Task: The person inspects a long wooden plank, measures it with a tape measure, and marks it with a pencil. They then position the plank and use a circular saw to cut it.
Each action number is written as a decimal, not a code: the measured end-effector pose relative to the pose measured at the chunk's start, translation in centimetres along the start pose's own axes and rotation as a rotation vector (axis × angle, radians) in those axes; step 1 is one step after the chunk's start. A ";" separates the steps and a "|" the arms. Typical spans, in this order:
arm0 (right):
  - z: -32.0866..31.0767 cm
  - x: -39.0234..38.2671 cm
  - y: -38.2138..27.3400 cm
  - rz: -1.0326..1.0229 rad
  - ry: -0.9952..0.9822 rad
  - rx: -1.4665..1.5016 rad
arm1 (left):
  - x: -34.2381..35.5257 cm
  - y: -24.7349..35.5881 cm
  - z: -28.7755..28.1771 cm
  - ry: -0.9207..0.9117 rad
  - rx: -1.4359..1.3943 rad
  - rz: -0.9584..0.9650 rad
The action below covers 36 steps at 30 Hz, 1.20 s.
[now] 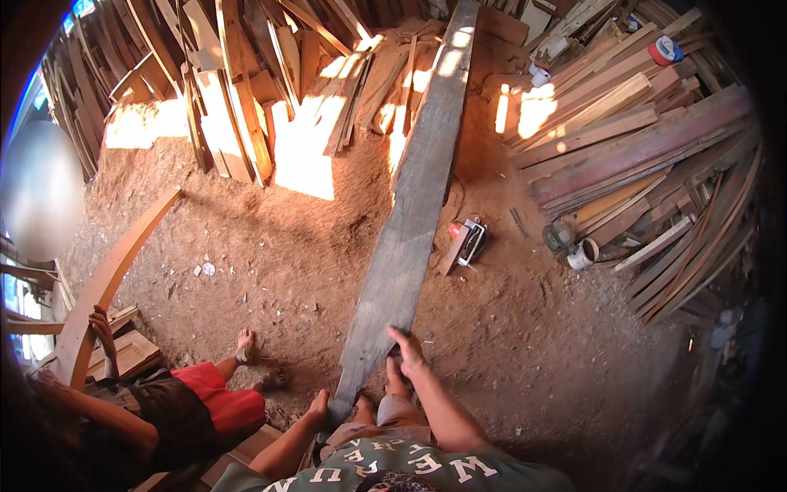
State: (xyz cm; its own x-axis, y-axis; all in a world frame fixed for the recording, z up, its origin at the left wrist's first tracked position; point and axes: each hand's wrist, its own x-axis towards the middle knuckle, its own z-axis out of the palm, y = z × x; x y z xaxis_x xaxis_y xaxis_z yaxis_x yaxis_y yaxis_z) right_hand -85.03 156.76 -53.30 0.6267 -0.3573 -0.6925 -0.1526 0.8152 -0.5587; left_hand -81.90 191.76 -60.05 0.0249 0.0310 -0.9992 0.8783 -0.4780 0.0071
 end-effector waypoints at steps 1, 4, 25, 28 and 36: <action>0.3 0.3 -2.4 0.004 0.010 -0.027 | -1.4 1.7 2.4 0.019 0.040 0.088; 0.5 1.1 -8.7 0.037 0.018 -0.108 | -6.9 6.4 8.4 0.018 0.132 0.326; -6.7 5.5 -12.2 0.083 0.021 -0.292 | -11.4 6.0 9.6 0.003 0.520 0.686; -6.9 5.4 -11.7 0.100 0.018 -0.353 | -12.4 5.1 9.8 0.050 0.616 0.778; -9.9 3.9 -5.4 0.356 -0.092 -0.547 | -11.0 3.3 7.9 0.062 0.544 0.838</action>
State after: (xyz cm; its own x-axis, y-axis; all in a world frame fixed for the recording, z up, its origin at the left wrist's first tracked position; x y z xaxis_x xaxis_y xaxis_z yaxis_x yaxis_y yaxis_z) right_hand -89.30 146.42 -57.47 0.5252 -0.0483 -0.8496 -0.7139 0.5183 -0.4708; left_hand -83.09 182.93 -49.31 0.5745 -0.4611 -0.6763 0.2287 -0.7029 0.6735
